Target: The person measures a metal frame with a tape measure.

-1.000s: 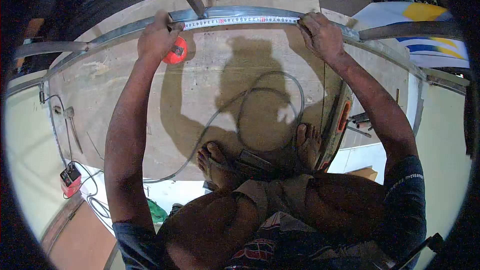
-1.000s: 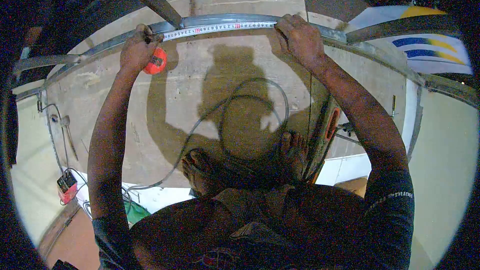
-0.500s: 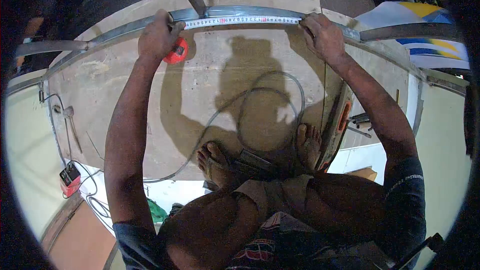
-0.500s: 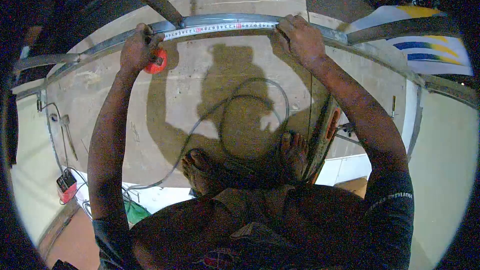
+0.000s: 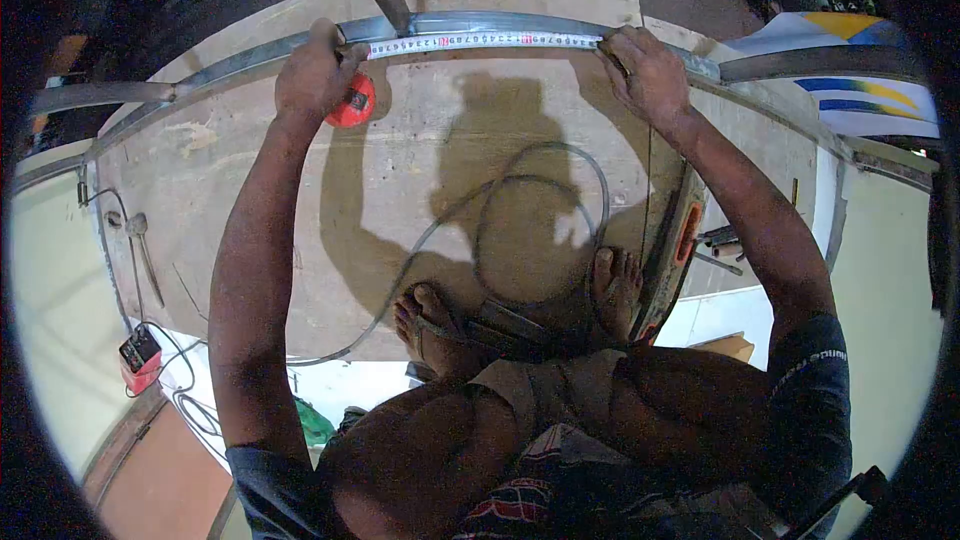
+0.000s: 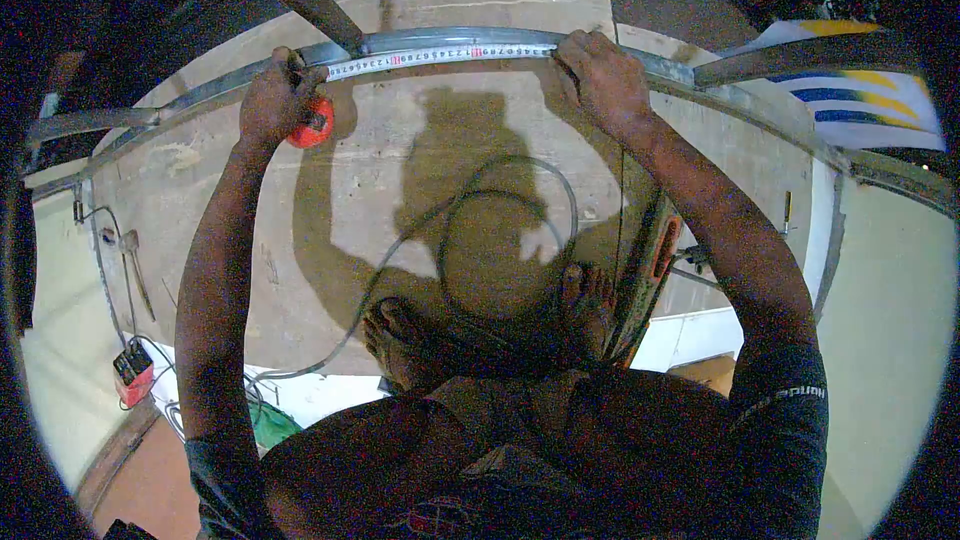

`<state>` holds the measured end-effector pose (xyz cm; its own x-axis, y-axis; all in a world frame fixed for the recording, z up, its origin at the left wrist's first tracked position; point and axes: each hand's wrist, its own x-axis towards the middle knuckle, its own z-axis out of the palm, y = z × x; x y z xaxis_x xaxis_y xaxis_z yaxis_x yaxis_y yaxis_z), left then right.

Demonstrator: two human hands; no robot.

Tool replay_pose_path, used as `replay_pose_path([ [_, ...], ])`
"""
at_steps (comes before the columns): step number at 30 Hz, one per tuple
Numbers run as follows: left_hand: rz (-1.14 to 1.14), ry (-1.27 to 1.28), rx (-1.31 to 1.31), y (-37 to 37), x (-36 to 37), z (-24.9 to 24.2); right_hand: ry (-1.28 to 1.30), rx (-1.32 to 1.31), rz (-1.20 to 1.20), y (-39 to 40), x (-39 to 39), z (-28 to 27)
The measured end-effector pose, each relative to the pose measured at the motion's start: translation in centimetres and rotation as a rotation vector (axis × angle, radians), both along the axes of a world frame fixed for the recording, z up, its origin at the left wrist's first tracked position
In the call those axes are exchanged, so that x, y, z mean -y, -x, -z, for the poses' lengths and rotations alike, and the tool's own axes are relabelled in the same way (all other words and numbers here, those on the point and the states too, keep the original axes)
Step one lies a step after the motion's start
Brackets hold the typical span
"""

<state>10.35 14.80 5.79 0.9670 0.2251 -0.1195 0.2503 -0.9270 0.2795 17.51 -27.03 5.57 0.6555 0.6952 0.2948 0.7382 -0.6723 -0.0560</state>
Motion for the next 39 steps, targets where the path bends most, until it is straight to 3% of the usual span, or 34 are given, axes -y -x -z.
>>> replay_pose_path([
  [11, -0.024, -0.093, 0.002, 0.2, 0.8, -0.8, -0.073, 0.048, -0.027, -0.2, -0.1, 0.1],
  [39, -0.015, -0.051, 0.056, 1.0, 0.8, -0.6, -0.088, 0.013, 0.026, 0.6, 0.5, 0.6],
])
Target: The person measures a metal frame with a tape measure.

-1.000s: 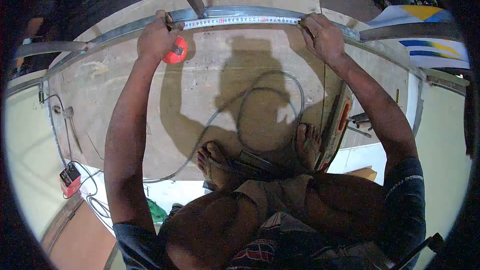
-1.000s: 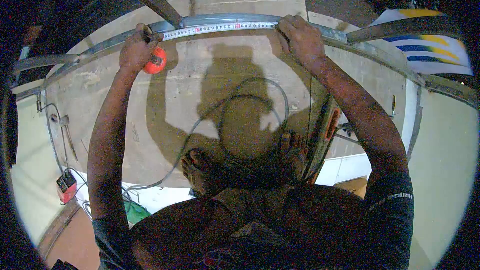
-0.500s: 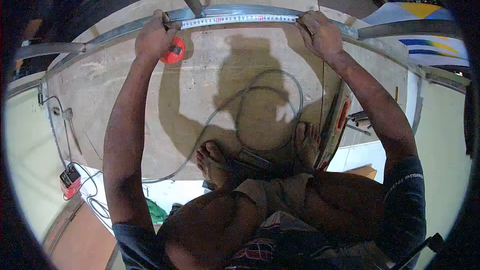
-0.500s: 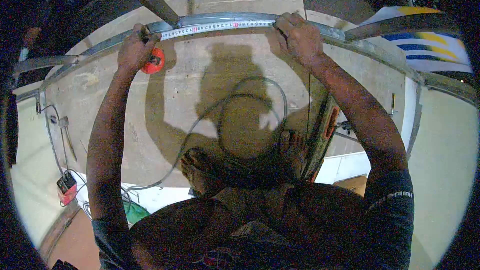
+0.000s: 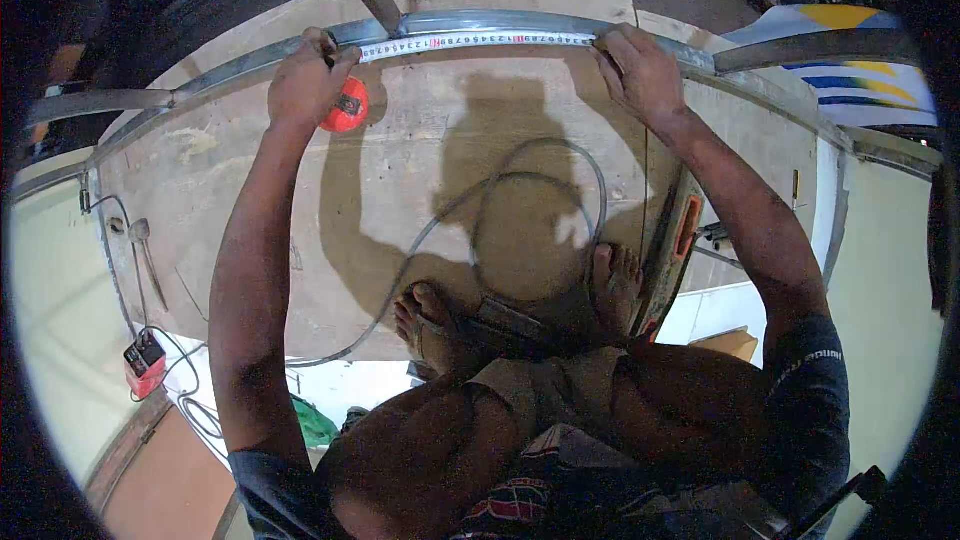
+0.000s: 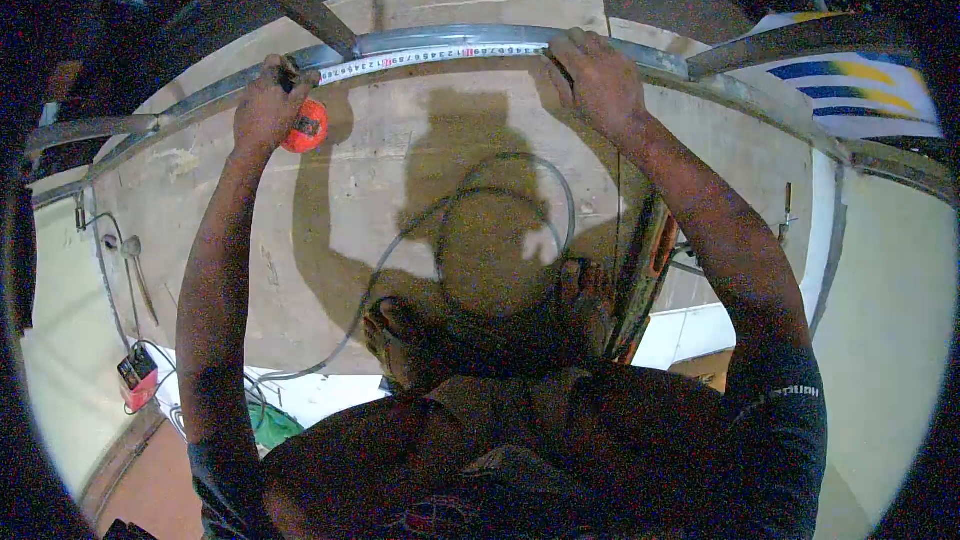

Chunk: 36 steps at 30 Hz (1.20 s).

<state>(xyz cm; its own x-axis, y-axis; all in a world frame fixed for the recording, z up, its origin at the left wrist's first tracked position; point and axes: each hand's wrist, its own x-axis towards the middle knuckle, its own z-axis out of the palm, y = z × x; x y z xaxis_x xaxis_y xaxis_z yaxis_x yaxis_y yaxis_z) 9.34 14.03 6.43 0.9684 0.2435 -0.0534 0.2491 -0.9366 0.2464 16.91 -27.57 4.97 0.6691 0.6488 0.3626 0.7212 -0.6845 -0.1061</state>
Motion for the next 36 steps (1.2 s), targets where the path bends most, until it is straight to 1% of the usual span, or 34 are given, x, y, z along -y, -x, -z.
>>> replay_pose_path([
  [3, 0.003, -0.048, 0.011, 0.6, 0.9, -0.8, -0.001, -0.005, -0.026, 0.8, 1.0, -0.9],
  [4, -0.013, -0.049, -0.043, 0.7, 1.6, -1.4, -0.002, -0.004, -0.025, 1.0, 1.4, -0.9],
  [5, -0.028, -0.048, -0.097, 0.8, 2.2, -1.8, 0.032, -0.013, 0.024, 1.1, 1.9, -0.8],
  [6, -0.024, -0.048, -0.094, 0.9, 2.4, -1.8, 0.067, -0.02, 0.074, 1.2, 2.4, -0.7],
  [8, 0.045, 0.082, -0.097, 1.0, 3.0, -1.8, 0.089, -0.02, 0.096, 1.2, 3.4, -1.0],
  [11, 0.12, 0.094, -0.041, 1.5, 4.8, -2.0, 0.105, -0.019, 0.135, 1.4, 5.0, -1.0],
  [13, 0.148, 0.073, 0.003, 1.7, 5.3, -1.0, 0.106, -0.016, 0.155, 1.4, 6.1, -0.6],
  [16, 0.173, 0.042, 0.05, 1.9, 6.2, -0.6, 0.131, 0.035, 0.122, 1.3, 7.3, -0.4],
  [19, 0.168, 0.014, 0.057, 1.8, 7.3, -0.6, 0.149, 0.012, 0.149, 1.6, 7.8, -0.4],
  [21, 0.166, -0.005, 0.063, 1.6, 8.1, -0.9, 0.258, -0.164, 0.266, 1.7, 8.2, -0.7],
  [22, 0.156, 0.017, 0.048, 1.4, 8.5, -1.3, 0.261, -0.164, 0.273, 1.6, 8.4, -0.7],
  [24, 0.151, 0.042, 0.035, 1.0, 9.1, -1.3, 0.19, -0.015, 0.219, 1.5, 8.9, -0.8],
  [27, 0.189, 0.033, 0.075, 0.5, 9.5, -0.8, 0.24, -0.074, 0.304, 1.4, 9.2, -0.8],
  [29, 0.226, 0.028, 0.125, 0.4, 10.1, -1.1, 0.201, -0.044, 0.296, 1.3, 9.5, -0.8],
  [31, 0.224, 0.01, 0.115, 0.0, 10.5, -0.9, 0.163, -0.013, 0.287, 0.9, 10.0, -0.3],
  [34, 0.203, -0.01, 0.086, -0.2, 10.8, -0.6, 0.176, -0.026, 0.266, 0.5, 10.7, 0.7],
  [36, 0.186, -0.011, 0.069, -0.3, 11.0, -0.6, 0.229, 0.015, 0.305, 0.7, 10.6, 0.7],
])
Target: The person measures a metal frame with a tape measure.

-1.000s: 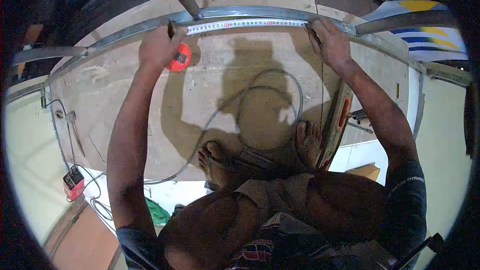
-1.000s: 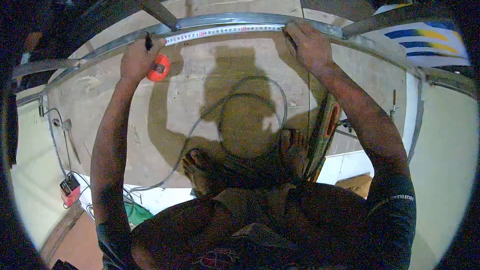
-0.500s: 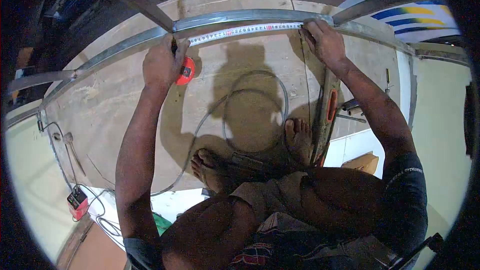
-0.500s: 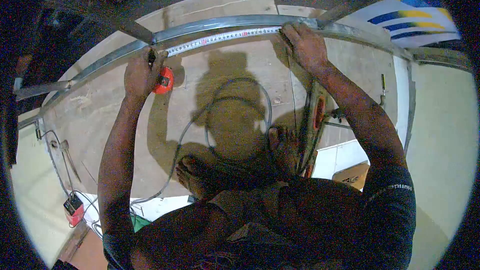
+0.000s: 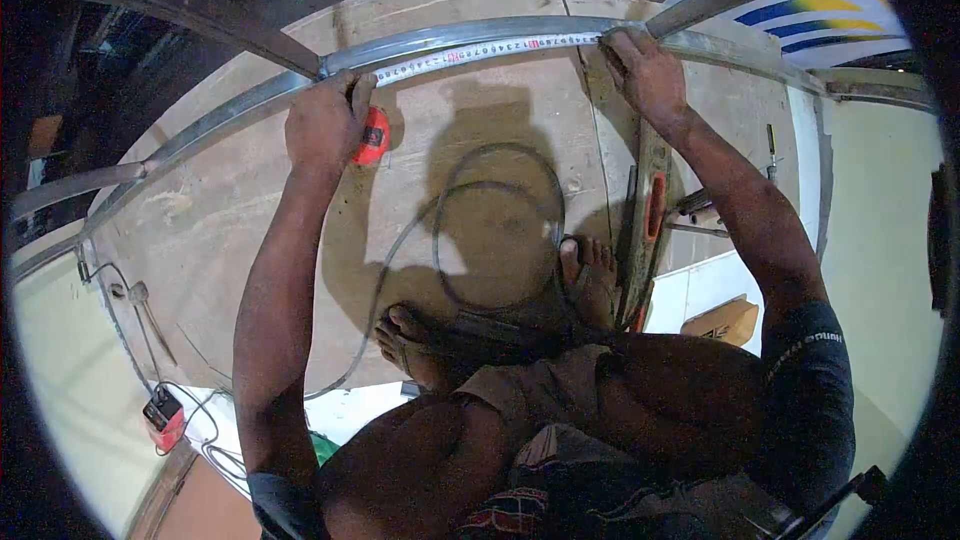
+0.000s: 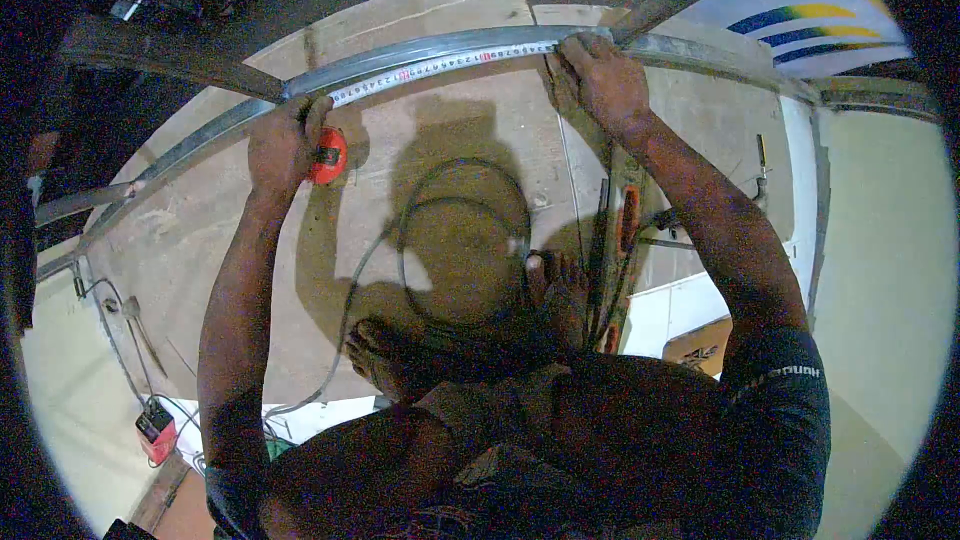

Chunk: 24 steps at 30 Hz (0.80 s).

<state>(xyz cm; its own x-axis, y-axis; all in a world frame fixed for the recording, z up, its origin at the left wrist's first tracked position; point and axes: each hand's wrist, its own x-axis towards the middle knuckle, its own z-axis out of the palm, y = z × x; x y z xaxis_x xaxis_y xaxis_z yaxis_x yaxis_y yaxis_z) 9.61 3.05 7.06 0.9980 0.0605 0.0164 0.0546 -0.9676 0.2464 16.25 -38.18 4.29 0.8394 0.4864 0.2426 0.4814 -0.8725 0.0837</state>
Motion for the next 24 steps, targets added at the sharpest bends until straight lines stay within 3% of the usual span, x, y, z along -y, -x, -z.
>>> replay_pose_path([
  [9, 0.023, -0.049, -0.026, -0.5, 0.4, -0.2, -0.092, 0.016, -0.075, -0.2, -0.1, -0.5],
  [24, 0.059, -0.255, -0.038, -0.7, 1.3, -0.4, -0.006, 0.038, -0.118, -0.3, -0.6, -0.4],
])
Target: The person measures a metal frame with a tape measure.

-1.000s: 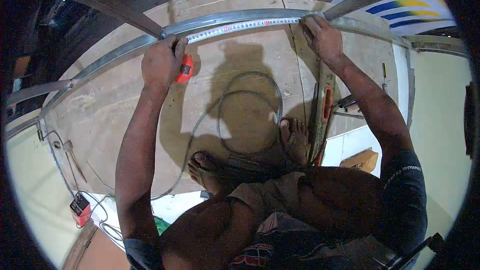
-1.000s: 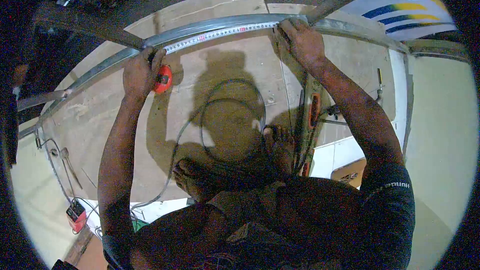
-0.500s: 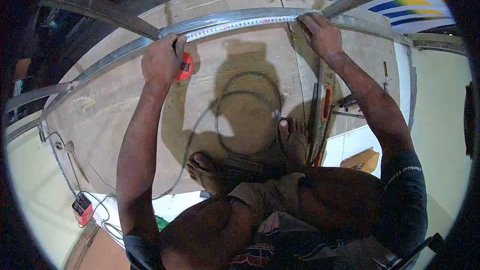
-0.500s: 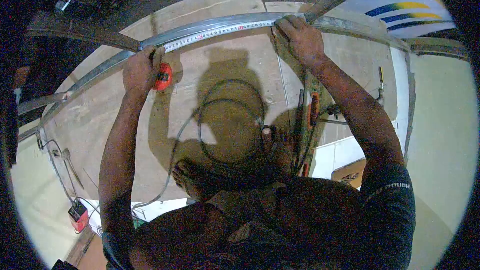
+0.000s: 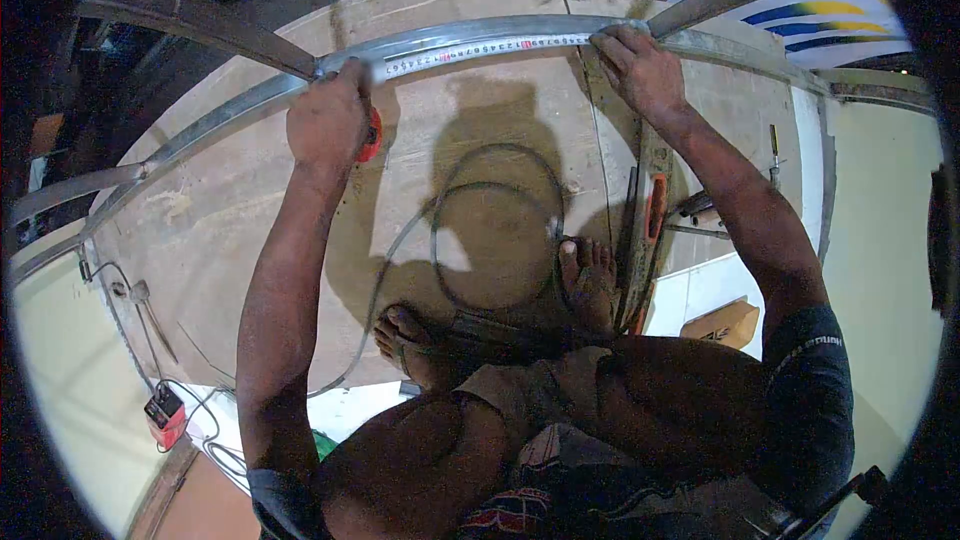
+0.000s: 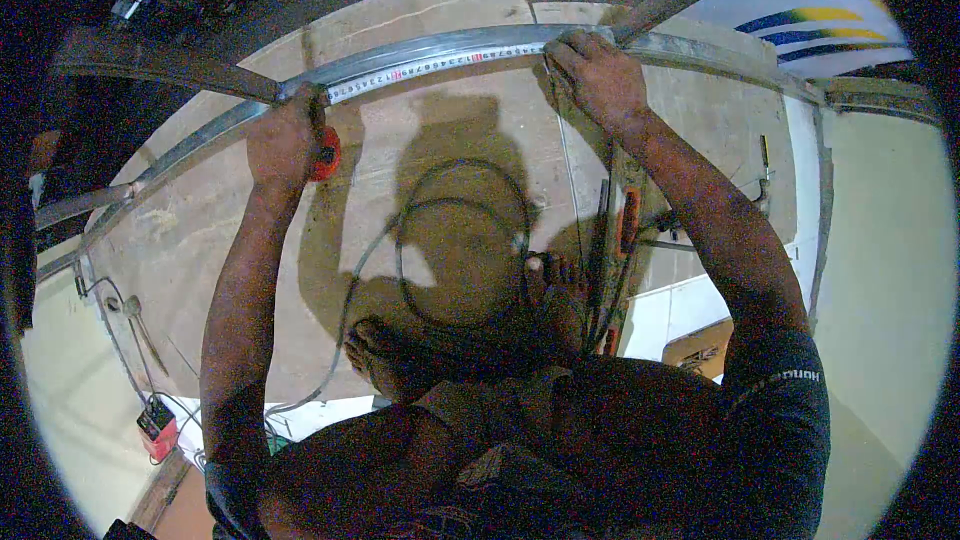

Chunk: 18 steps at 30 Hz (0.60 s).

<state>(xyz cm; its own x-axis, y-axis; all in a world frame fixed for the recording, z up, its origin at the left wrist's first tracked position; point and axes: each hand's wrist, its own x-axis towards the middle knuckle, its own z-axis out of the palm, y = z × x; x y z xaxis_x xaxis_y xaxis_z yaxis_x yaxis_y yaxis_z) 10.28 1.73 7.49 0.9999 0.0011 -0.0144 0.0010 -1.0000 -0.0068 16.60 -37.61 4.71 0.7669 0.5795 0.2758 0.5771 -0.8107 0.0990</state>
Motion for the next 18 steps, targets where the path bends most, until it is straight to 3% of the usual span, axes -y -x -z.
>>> replay_pose_path([
  [18, 0.068, -0.086, 0.102, 0.33, 0.47, 0.89, -0.008, 0.014, 0.018, -0.31, 0.67, 0.99],
])
